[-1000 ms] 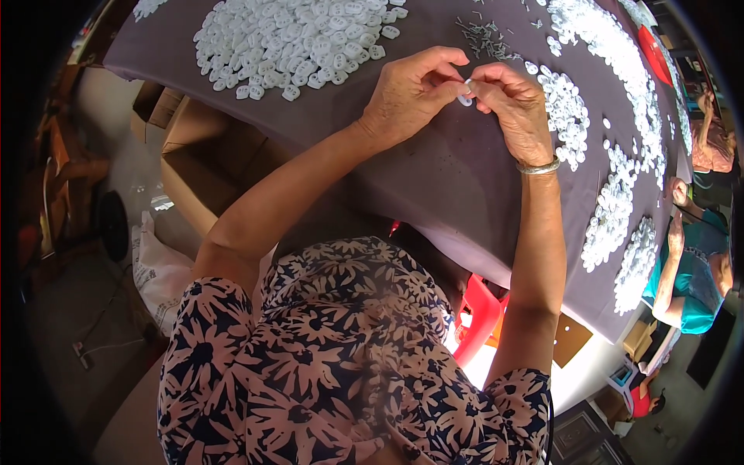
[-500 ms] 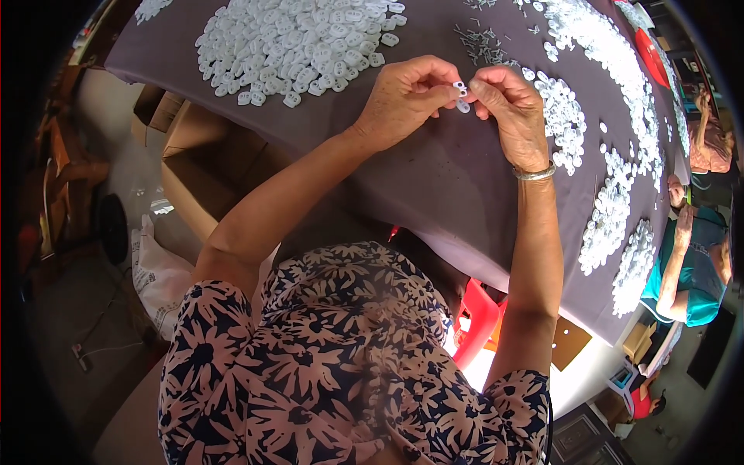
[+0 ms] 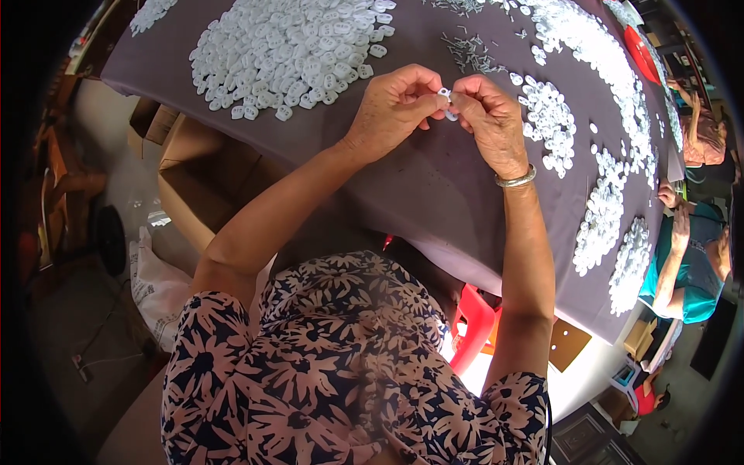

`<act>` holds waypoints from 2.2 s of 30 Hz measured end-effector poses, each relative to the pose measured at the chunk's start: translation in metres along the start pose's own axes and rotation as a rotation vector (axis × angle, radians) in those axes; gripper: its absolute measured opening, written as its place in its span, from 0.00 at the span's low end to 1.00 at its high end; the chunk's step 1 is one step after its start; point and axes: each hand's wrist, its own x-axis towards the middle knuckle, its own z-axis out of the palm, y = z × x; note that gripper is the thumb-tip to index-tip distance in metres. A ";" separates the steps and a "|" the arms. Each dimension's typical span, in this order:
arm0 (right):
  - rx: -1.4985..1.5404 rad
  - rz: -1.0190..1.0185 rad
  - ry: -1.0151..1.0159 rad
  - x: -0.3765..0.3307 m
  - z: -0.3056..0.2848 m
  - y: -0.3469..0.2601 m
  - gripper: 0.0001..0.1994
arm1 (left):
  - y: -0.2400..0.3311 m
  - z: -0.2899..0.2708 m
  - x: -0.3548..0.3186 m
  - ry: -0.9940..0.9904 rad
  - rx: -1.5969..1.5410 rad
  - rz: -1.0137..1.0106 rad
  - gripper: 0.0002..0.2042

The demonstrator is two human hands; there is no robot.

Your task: The person assembles plastic components by inserting small pins into plastic pieces by hand and placing the assembled pieces onto the table.

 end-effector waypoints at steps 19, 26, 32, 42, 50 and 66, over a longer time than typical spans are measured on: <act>-0.156 -0.185 0.302 0.010 -0.031 0.022 0.04 | -0.002 -0.002 0.000 0.041 0.072 0.052 0.13; -0.313 -0.120 0.333 0.018 -0.045 0.031 0.03 | -0.005 -0.001 0.002 0.103 0.095 0.126 0.15; -0.539 -0.149 0.133 0.041 -0.031 0.021 0.04 | -0.006 0.001 0.002 0.128 0.041 0.081 0.17; -0.728 -0.055 0.053 0.057 -0.025 0.022 0.05 | -0.009 0.000 0.001 0.115 0.102 0.096 0.15; -0.459 0.025 0.037 0.046 -0.039 0.007 0.04 | -0.006 0.001 0.002 0.107 0.052 0.108 0.15; 0.156 0.125 0.038 0.020 -0.016 0.006 0.07 | -0.003 0.000 0.000 0.060 0.105 0.054 0.18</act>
